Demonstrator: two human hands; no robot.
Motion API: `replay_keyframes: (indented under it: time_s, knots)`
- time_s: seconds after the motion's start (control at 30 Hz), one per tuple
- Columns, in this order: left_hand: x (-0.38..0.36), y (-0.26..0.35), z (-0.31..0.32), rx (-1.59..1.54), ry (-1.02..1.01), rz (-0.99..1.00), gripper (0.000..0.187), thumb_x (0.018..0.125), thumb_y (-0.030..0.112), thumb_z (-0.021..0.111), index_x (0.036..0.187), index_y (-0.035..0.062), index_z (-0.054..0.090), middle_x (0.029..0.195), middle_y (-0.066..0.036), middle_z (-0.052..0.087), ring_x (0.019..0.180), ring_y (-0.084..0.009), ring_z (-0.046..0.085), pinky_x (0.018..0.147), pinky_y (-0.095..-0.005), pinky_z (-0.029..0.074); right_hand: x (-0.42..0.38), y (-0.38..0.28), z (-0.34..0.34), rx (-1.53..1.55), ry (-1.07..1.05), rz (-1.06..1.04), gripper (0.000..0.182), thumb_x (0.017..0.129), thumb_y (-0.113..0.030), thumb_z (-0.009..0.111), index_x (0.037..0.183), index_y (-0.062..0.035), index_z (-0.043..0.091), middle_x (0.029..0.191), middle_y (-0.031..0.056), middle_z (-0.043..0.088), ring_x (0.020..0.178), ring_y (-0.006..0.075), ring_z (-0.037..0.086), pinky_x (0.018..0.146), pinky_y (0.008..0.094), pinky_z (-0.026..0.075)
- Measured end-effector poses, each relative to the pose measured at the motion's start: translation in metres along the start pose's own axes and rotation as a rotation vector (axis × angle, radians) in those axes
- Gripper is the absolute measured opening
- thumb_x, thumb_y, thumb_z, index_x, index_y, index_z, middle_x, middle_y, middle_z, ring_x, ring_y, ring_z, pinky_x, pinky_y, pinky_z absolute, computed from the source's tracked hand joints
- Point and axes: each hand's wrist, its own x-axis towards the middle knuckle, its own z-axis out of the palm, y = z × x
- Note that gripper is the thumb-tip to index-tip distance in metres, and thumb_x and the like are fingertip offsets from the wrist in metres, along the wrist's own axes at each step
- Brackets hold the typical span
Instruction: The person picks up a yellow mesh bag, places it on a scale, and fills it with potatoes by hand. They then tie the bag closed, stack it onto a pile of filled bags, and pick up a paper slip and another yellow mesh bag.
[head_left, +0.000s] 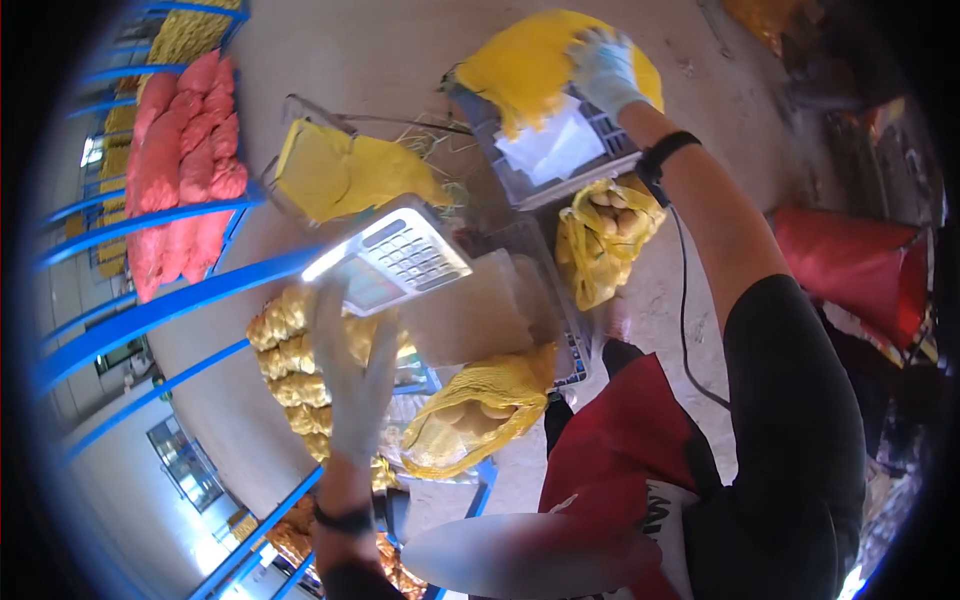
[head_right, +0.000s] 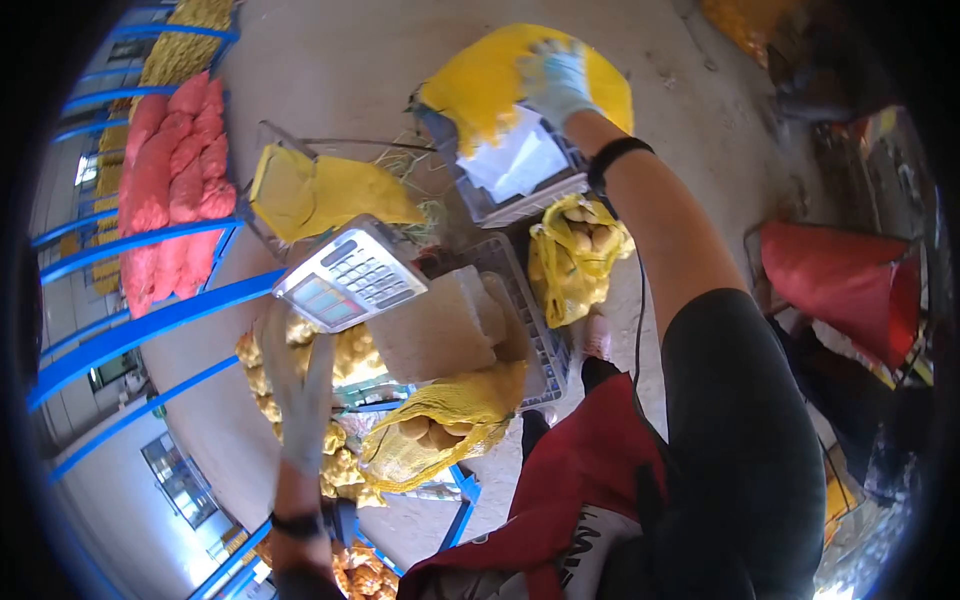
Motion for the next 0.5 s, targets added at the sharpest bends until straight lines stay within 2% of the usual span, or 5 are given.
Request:
replay_keyframes:
  time_s: [0.17, 0.33, 0.4, 0.47, 0.5]
  knots:
    - [0.169, 0.044, 0.142, 0.369, -0.086, 0.118, 0.092, 0.062, 0.053, 0.068, 0.130, 0.0030, 0.031, 0.134, -0.021, 0.029, 0.123, -0.0355, 0.029, 0.097, -0.0494, 0.025, 0.015, -0.020, -0.067, 0.196, 0.155, -0.248, 0.028, 0.072, -0.025, 0.058, 0.099, -0.0197, 0.061, 0.110, 0.0026, 0.054, 0.111, 0.0224, 0.044, 0.096, 0.0448, 0.028]
    - [0.244, 0.035, 0.199, 0.355, -0.250, -0.203, 0.049, 0.074, 0.035, 0.059, 0.118, 0.0138, 0.051, 0.106, -0.012, 0.059, 0.102, -0.0272, 0.054, 0.088, -0.0411, 0.038, -0.010, -0.013, -0.113, 0.393, 0.427, -0.369, 0.030, 0.072, -0.024, 0.059, 0.102, -0.0173, 0.060, 0.102, 0.0055, 0.057, 0.108, 0.0218, 0.047, 0.093, 0.0412, 0.032]
    - [0.259, 0.020, 0.189, 0.244, 0.046, -0.023, 0.034, 0.075, 0.025, 0.056, 0.107, 0.0171, 0.058, 0.088, -0.009, 0.065, 0.088, -0.0279, 0.060, 0.082, -0.0383, 0.042, -0.052, -0.013, -0.112, 0.627, 0.166, -0.462, 0.032, 0.075, -0.022, 0.057, 0.106, -0.0172, 0.058, 0.107, 0.0095, 0.055, 0.112, 0.0258, 0.045, 0.092, 0.0448, 0.033]
    - [0.271, 0.024, 0.167, 0.295, 0.013, 0.067, 0.033, 0.074, 0.020, 0.056, 0.107, 0.0166, 0.058, 0.095, -0.010, 0.063, 0.090, -0.0280, 0.060, 0.082, -0.0384, 0.044, -0.074, -0.033, -0.092, 0.576, -0.758, -0.574, 0.044, 0.073, -0.019, 0.060, 0.117, -0.0186, 0.051, 0.120, 0.0123, 0.047, 0.120, 0.0291, 0.038, 0.098, 0.0461, 0.029]
    - [0.275, 0.030, 0.156, 0.327, -0.023, 0.156, 0.034, 0.073, 0.014, 0.055, 0.106, 0.0162, 0.059, 0.101, -0.012, 0.061, 0.092, -0.0281, 0.059, 0.082, -0.0384, 0.045, -0.080, -0.037, -0.072, 0.593, -0.745, -0.571, 0.044, 0.073, -0.019, 0.060, 0.117, -0.0186, 0.051, 0.120, 0.0123, 0.047, 0.120, 0.0291, 0.038, 0.098, 0.0461, 0.029]
